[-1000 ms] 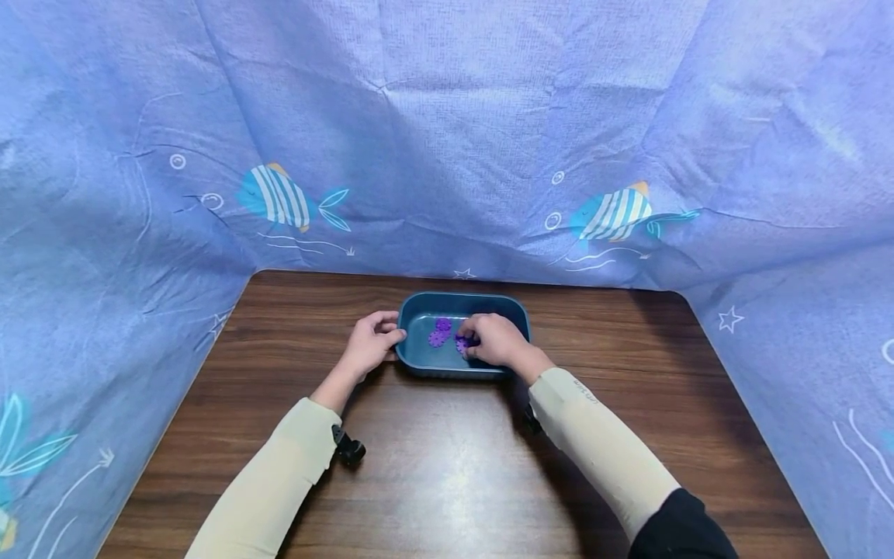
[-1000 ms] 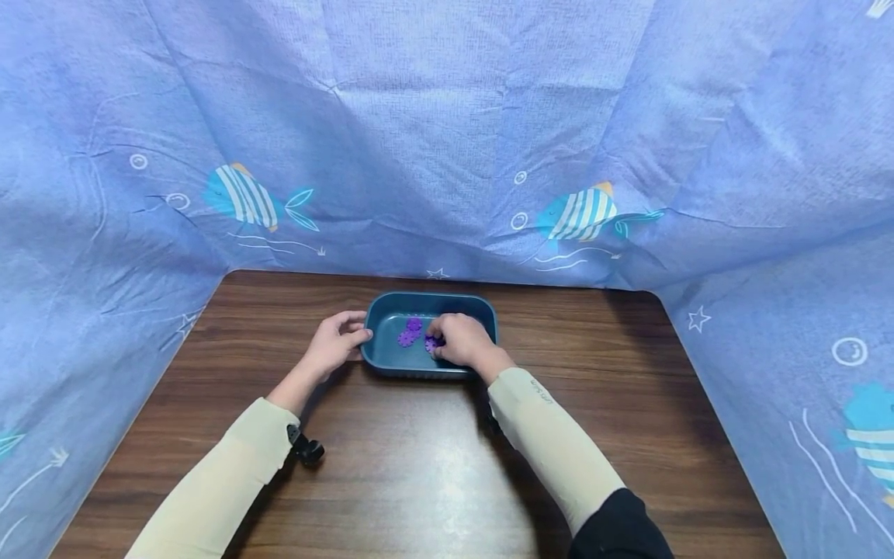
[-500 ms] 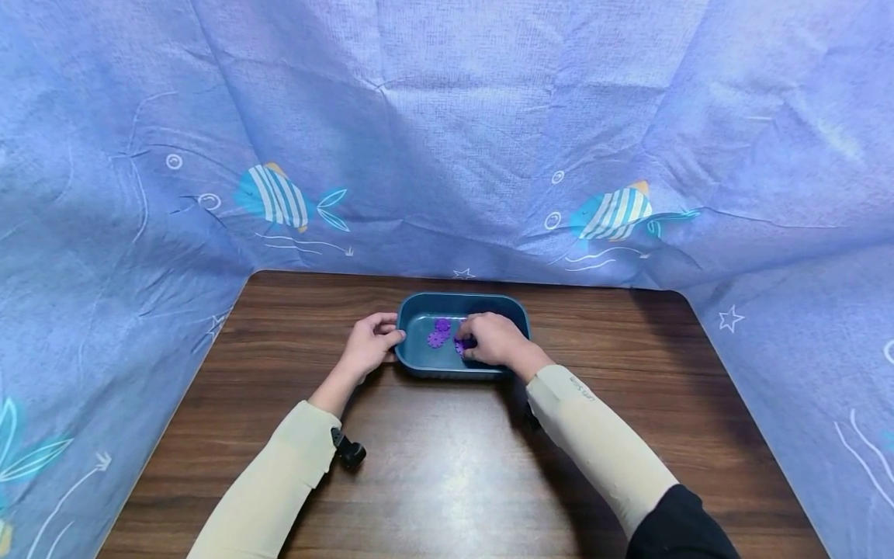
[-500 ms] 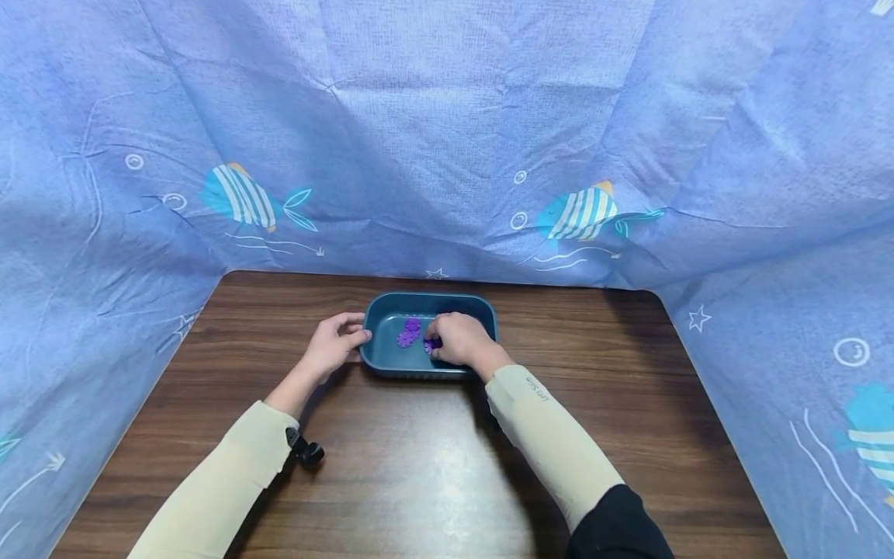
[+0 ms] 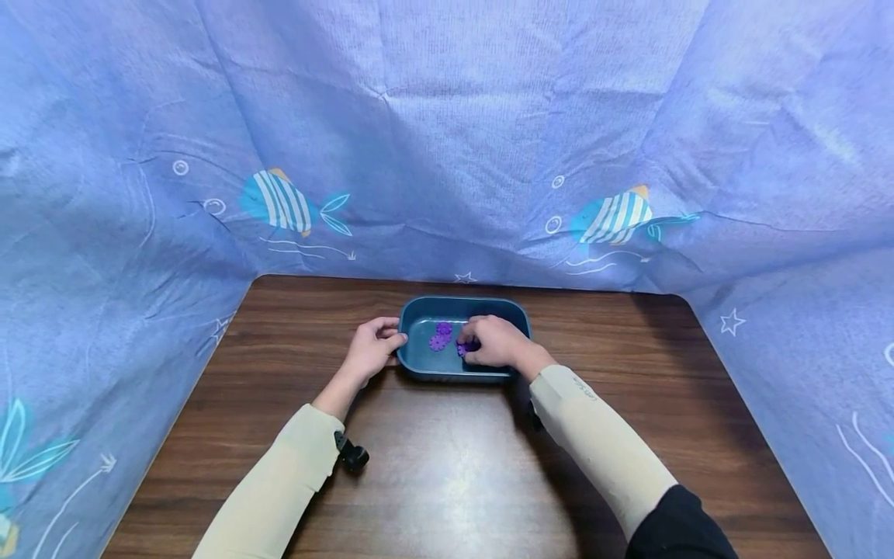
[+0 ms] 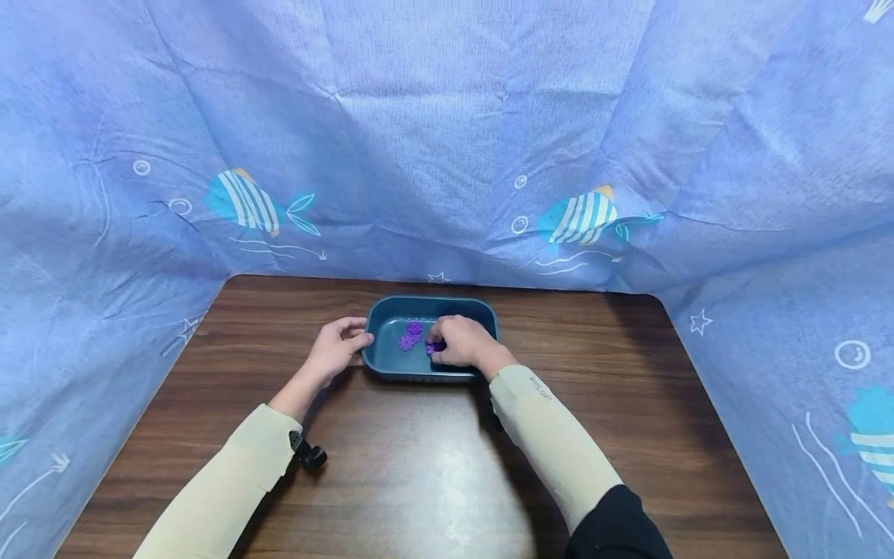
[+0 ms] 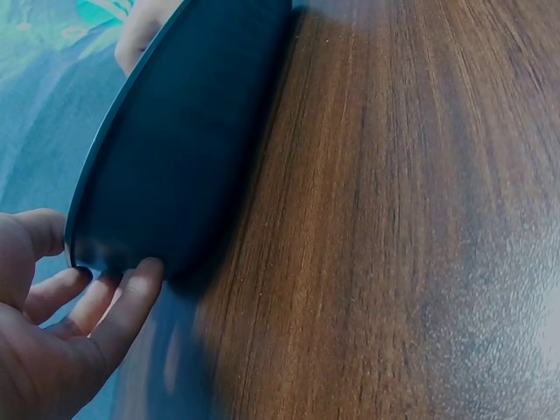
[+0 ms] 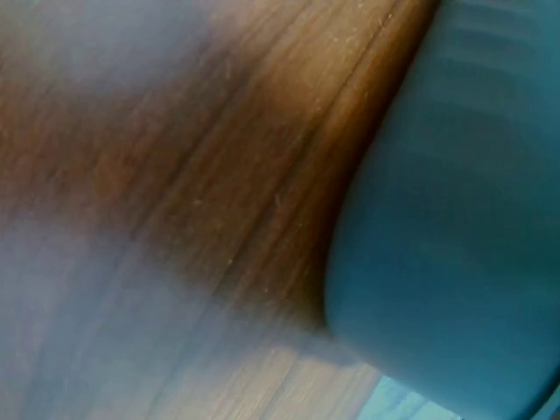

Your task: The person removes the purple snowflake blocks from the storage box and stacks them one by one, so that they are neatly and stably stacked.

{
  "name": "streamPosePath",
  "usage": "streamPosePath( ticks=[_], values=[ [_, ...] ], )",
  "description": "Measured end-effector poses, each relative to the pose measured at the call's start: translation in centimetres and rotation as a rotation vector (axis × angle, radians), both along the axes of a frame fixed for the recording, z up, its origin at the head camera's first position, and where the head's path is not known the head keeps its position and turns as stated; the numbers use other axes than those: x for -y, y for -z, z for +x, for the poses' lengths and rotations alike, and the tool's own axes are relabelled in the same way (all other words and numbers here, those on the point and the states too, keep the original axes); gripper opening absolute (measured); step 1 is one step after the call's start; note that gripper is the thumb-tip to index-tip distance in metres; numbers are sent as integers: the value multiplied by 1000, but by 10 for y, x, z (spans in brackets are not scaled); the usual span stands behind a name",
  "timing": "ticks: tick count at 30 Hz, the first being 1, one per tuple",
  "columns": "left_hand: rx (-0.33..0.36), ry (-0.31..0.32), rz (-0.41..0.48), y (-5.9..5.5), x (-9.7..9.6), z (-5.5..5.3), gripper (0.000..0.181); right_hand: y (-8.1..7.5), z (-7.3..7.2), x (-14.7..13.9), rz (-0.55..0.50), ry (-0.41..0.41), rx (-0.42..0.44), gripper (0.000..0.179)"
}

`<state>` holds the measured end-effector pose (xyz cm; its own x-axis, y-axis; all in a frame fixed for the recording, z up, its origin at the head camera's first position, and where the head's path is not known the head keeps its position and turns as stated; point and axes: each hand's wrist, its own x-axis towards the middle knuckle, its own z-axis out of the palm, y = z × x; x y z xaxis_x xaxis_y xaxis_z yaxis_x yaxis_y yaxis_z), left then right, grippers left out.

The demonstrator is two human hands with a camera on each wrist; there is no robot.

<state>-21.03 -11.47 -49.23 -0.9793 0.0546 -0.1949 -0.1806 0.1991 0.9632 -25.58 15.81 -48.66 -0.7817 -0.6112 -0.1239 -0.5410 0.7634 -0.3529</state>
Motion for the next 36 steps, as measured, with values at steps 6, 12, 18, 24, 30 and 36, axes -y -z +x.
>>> streamPosePath(
  ticks=[6, 12, 18, 24, 30, 36],
  values=[
    [-16, -8, 5, -1, -2, 2, 44, -5, 2, -5, -47, 22, 43, 28],
    [-14, -18, 11, 1, -3, 2, 42, -11, 3, -11, -81, -4, -19, 28],
    [-19, -23, -1, 1, -3, 2, 41, -17, 3, -18, -156, -23, -104, 31],
    [-22, -30, 11, 1, -3, 2, 40, -26, 2, -27, -206, -11, -121, 27],
    [-16, -19, 11, -1, -3, 4, 41, -35, 2, -41, -230, 41, -145, 25],
    [-23, -13, 19, -3, -2, 4, 41, -37, 4, -58, -276, 48, -201, 23]
  ],
)
